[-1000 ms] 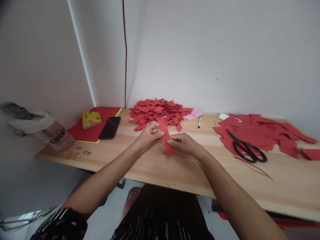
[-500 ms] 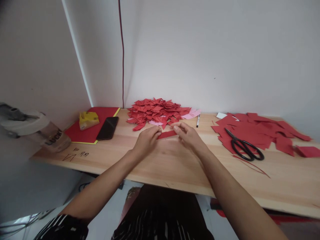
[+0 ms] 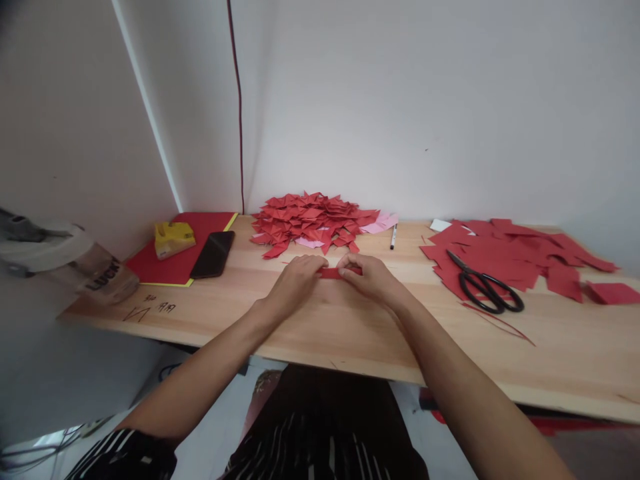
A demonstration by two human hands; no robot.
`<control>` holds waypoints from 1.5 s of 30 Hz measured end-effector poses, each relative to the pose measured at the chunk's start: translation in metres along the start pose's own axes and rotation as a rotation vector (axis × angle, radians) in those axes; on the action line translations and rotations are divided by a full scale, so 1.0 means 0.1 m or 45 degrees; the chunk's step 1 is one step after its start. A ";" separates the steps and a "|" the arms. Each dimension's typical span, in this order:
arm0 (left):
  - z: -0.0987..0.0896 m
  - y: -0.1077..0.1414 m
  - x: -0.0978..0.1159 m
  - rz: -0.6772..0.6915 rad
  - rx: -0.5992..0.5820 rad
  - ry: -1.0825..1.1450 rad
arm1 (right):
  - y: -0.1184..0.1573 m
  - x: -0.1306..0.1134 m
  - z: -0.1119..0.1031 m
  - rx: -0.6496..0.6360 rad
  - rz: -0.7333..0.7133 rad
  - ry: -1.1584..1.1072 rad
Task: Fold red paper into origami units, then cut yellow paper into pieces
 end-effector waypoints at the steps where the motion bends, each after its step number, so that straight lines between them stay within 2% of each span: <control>1: -0.01 0.00 -0.01 -0.037 0.005 0.043 | 0.00 0.02 -0.01 0.036 0.006 0.007; 8: -0.10 0.04 -0.10 -0.226 0.076 0.348 | 0.01 0.06 -0.01 0.110 0.042 -0.070; 17: -0.14 0.03 -0.11 -0.221 0.168 0.466 | 0.01 0.01 -0.03 0.116 -0.029 -0.087; 20: -0.17 0.02 -0.12 -0.214 0.202 0.444 | 0.01 -0.02 -0.03 0.091 -0.040 -0.138; 24: -0.20 0.02 -0.08 -0.111 0.250 0.354 | 0.02 -0.07 -0.01 0.021 -0.025 -0.170; 28: -0.18 0.03 -0.06 -0.044 0.261 0.268 | 0.02 -0.07 -0.01 0.027 -0.027 -0.152; 35: -0.14 0.04 -0.04 0.034 0.243 0.244 | -0.01 0.04 0.07 -0.021 0.083 -0.379; 41: -0.11 0.04 -0.01 0.064 0.217 0.159 | -0.02 0.04 0.05 -0.031 0.115 -0.413; 45: -0.11 0.04 0.00 0.056 0.190 0.150 | -0.02 0.04 0.07 -0.027 0.042 -0.353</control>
Point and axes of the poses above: each hand's wrist, its own y-axis away from the middle knuckle, its own z-axis out of the palm, x = y × z, the point moved 6 cm from there along -y, towards the middle knuckle, and after that the axes turned 4 degrees about y, right-handed, at the moved point
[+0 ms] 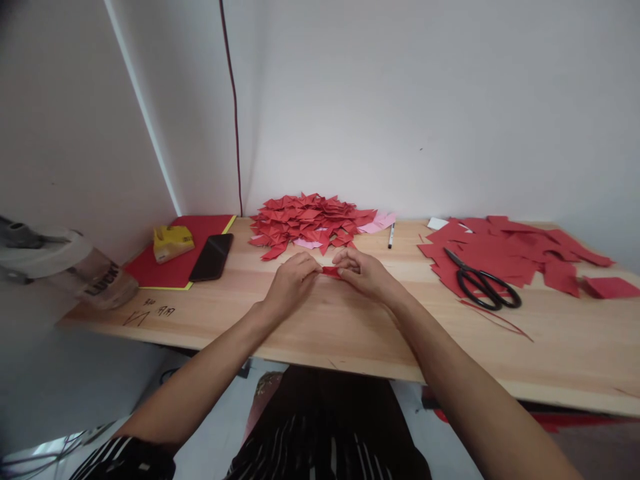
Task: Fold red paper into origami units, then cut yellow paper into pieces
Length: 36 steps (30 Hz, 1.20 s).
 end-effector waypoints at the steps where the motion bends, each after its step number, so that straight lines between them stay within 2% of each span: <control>1: 0.00 0.00 0.00 -0.003 -0.005 0.001 | 0.00 0.00 0.00 0.003 -0.032 0.035; 8: 0.01 0.00 -0.01 -0.020 -0.023 0.068 | 0.04 -0.06 -0.02 0.095 -0.089 0.286; 17: 0.00 0.00 -0.02 -0.029 0.032 0.243 | 0.05 -0.09 -0.02 0.112 -0.111 0.318; 26: 0.05 -0.02 -0.06 -0.086 -0.027 0.275 | 0.06 -0.14 -0.02 0.113 -0.127 0.367; 31: 0.04 -0.03 -0.08 -0.203 0.023 0.377 | 0.05 -0.16 -0.02 0.091 -0.167 0.369; 36: 0.04 -0.01 -0.14 -0.415 0.105 0.543 | 0.04 -0.16 0.00 0.040 -0.123 0.294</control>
Point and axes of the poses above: each hand's wrist, its own y-axis away from the middle knuckle, its own z-axis out of the palm, x = y × z, the point moved 6 cm from there along -y, towards the middle knuckle, and after that the axes turned 4 degrees about y, right-handed, at the moved point
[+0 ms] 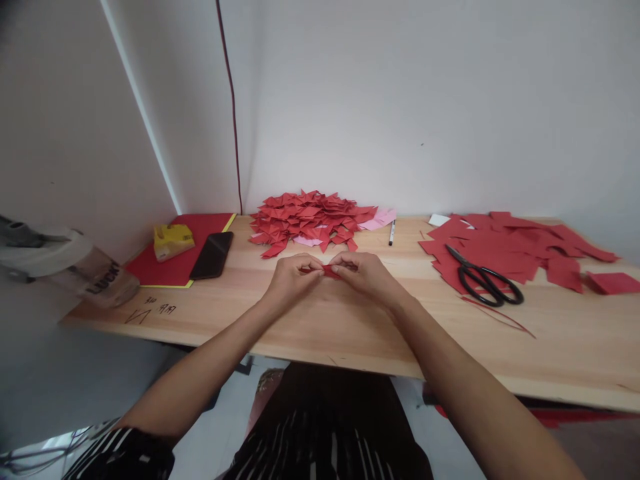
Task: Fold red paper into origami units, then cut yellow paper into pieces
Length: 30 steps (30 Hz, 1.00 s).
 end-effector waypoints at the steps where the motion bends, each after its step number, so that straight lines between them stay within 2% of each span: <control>1: 0.00 0.00 -0.01 -0.030 0.011 0.010 | 0.00 0.00 0.00 -0.015 0.007 -0.008; 7: -0.01 0.00 -0.03 -0.034 0.013 -0.110 | 0.01 0.01 0.04 -0.104 -0.008 -0.015; 11: -0.02 0.00 -0.02 -0.033 0.029 -0.156 | 0.00 0.05 0.03 -0.046 -0.032 0.042; 19: -0.03 -0.01 -0.03 -0.072 0.025 0.062 | 0.00 -0.01 0.00 -0.027 -0.043 0.066; 24: -0.02 0.00 0.05 -0.004 -0.008 -0.062 | 0.00 -0.01 -0.01 -0.026 0.016 0.109; 30: 0.02 0.03 0.13 0.065 -0.068 -0.196 | 0.00 0.03 0.02 -0.025 -0.002 0.164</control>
Point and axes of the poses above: each hand's wrist, its own y-axis away from the middle knuckle, its own z-axis out of the palm, x = y × z, the point moved 6 cm from there along -y, towards the middle knuckle, and after that the axes turned 4 degrees about y, right-handed, at the moved point
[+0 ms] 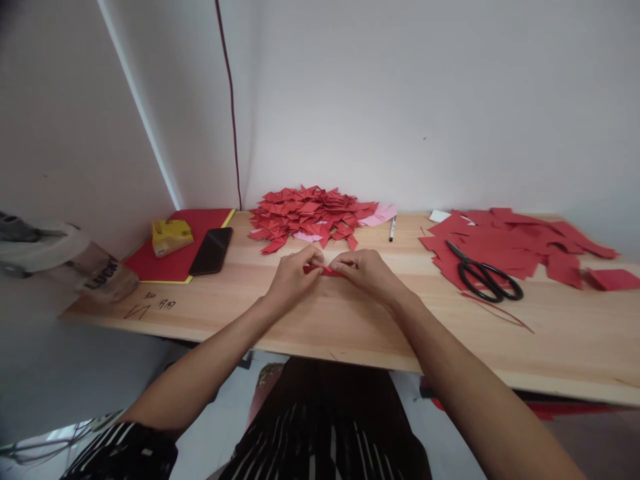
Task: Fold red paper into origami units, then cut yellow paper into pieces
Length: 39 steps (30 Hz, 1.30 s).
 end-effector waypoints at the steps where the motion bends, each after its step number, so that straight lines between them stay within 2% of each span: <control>1: 0.01 0.00 -0.01 -0.009 -0.006 0.018 | 0.00 0.01 0.00 0.004 0.001 0.000; 14: 0.06 -0.03 -0.19 -0.153 -0.018 0.337 | 0.02 -0.01 0.04 -0.020 0.013 0.060; 18: 0.06 -0.04 -0.20 -0.215 -0.057 0.348 | 0.03 -0.03 0.05 -0.031 -0.013 0.095; 21: 0.02 -0.05 -0.18 -0.236 -0.079 0.238 | 0.03 -0.06 0.06 -0.032 -0.055 0.172; 24: 0.00 -0.05 -0.15 -0.185 -0.111 0.116 | 0.03 -0.10 0.08 -0.023 -0.113 0.256; 28: 0.05 -0.04 -0.16 -0.148 -0.198 0.067 | 0.03 -0.15 0.11 -0.015 -0.182 0.336; 33: 0.09 -0.04 -0.19 -0.159 -0.196 -0.016 | 0.03 -0.18 0.14 -0.023 -0.210 0.364; 39: 0.08 -0.04 -0.01 0.194 -0.054 -0.478 | 0.03 -0.23 0.09 0.163 -0.283 0.541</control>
Point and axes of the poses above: each hand's wrist, its own y-axis away from the middle knuckle, its own z-axis out of the palm, x = y × z, the point moved 6 cm from there along -y, towards the middle knuckle, and after that the axes turned 4 degrees about y, right-handed, at the moved point
